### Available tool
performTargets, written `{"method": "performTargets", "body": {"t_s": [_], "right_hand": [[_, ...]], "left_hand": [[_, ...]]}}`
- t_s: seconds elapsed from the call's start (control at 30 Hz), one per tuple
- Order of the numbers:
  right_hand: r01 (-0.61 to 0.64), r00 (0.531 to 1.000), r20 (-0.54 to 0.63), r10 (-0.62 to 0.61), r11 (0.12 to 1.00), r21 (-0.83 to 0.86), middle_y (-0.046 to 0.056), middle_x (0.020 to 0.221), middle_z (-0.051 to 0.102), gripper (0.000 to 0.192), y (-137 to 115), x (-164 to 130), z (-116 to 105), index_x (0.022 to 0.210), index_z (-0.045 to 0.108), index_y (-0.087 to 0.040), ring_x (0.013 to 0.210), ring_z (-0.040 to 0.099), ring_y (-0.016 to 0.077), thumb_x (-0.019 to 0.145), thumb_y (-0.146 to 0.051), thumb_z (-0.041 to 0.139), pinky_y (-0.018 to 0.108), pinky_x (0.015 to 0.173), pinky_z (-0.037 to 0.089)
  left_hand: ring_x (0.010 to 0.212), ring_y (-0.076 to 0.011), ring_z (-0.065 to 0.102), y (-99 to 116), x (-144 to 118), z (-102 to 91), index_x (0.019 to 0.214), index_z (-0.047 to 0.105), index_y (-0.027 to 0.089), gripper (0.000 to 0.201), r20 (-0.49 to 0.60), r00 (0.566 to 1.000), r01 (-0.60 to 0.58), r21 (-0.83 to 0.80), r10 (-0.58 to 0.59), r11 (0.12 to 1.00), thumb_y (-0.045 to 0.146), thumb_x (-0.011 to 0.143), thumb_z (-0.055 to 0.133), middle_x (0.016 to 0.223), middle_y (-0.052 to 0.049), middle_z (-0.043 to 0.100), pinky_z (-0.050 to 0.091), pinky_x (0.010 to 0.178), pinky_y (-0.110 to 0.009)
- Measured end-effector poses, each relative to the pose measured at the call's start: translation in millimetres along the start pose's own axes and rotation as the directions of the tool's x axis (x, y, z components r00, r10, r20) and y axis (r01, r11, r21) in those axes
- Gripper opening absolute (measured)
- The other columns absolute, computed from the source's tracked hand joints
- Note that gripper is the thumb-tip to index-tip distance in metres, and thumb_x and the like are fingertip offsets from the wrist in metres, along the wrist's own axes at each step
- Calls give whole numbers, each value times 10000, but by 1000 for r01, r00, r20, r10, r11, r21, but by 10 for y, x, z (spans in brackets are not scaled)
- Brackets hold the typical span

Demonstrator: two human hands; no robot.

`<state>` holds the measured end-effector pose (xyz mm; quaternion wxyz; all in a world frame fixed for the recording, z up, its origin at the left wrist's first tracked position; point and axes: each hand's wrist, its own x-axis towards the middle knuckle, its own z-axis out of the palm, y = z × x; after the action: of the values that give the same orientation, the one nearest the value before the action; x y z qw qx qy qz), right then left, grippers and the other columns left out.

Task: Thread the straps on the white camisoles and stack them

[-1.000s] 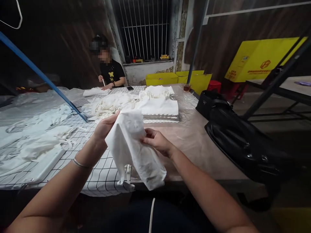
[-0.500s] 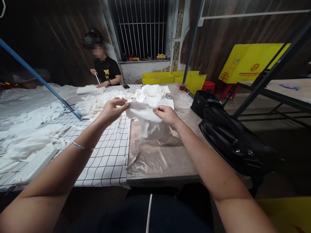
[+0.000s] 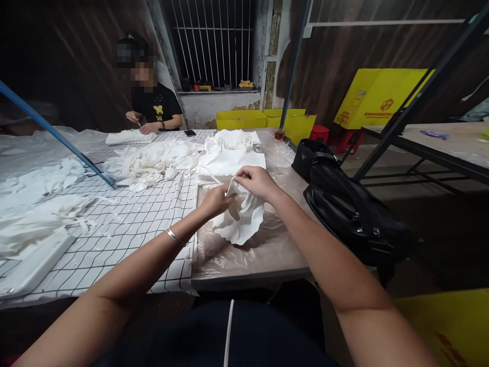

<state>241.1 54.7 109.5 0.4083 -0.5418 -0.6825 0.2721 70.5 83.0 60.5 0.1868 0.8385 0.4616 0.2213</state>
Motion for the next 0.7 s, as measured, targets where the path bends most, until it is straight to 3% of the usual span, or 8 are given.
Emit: {"method": "performTargets", "body": {"t_s": [0.07, 0.17, 0.27, 0.43, 0.5, 0.6, 0.7], "right_hand": [[-13, 1000, -10, 11, 969, -247, 0, 768, 636, 71, 41, -53, -142, 784, 661, -180, 761, 576, 180, 738, -167, 713, 244, 681, 405], [-147, 989, -74, 127, 808, -571, 11, 751, 612, 192, 205, -157, -382, 751, 639, -193, 782, 572, 212, 690, -26, 711, 271, 696, 387], [-297, 955, -204, 215, 710, -639, 45, 714, 573, 261, 388, -228, -604, 652, 558, -186, 765, 560, 252, 665, 65, 630, 315, 682, 368], [-416, 901, -355, 248, 725, -548, 52, 701, 560, 241, 519, -116, -899, 629, 509, -200, 751, 560, 264, 712, 0, 613, 350, 688, 402], [-394, 897, -379, 230, 804, -446, 43, 745, 575, 200, 500, -20, -904, 677, 511, -207, 780, 570, 248, 737, -43, 609, 347, 707, 436], [-254, 937, -297, 185, 943, -214, 33, 845, 600, 161, 369, 87, -654, 829, 535, -217, 818, 588, 222, 759, -178, 675, 335, 715, 487], [-84, 992, -98, 85, 996, 19, 45, 1008, 606, 419, 118, 122, -153, 1033, 518, -225, 869, 595, 212, 739, -407, 755, 332, 709, 520]], "left_hand": [[925, -251, 655, -36, 25, -83, 976, 708, 182, 235, -89, 995, 60, 177, -44, 982, 143, 858, 508, 1004, -99, 714, 488, 788, -320], [928, -258, 652, -193, 48, -406, 926, 738, 188, 312, -177, 983, 103, 282, -54, 954, 53, 771, 503, 1003, -103, 721, 482, 775, -314], [900, -268, 658, -353, 67, -802, 860, 766, 188, 280, -208, 972, 158, 257, -105, 953, 63, 708, 566, 911, -100, 734, 482, 761, -307], [623, -204, 600, -392, 154, -1258, 776, 760, 148, 170, -126, 925, 359, -17, -358, 933, 142, 639, 659, 633, -64, 662, 457, 573, -275], [539, -169, 536, -305, 204, -1335, 759, 745, 132, 182, -99, 908, 398, -95, -406, 912, 107, 626, 623, 560, -42, 605, 428, 521, -265], [535, -158, 512, -79, 270, -1377, 680, 712, 127, 129, -83, 939, 330, -52, -334, 942, 93, 632, 597, 552, -42, 585, 416, 518, -260], [611, -187, 557, 187, 314, -1389, 629, 693, 130, 118, -127, 977, 191, 150, -173, 970, 141, 692, 594, 569, -64, 593, 429, 575, -269]]}}
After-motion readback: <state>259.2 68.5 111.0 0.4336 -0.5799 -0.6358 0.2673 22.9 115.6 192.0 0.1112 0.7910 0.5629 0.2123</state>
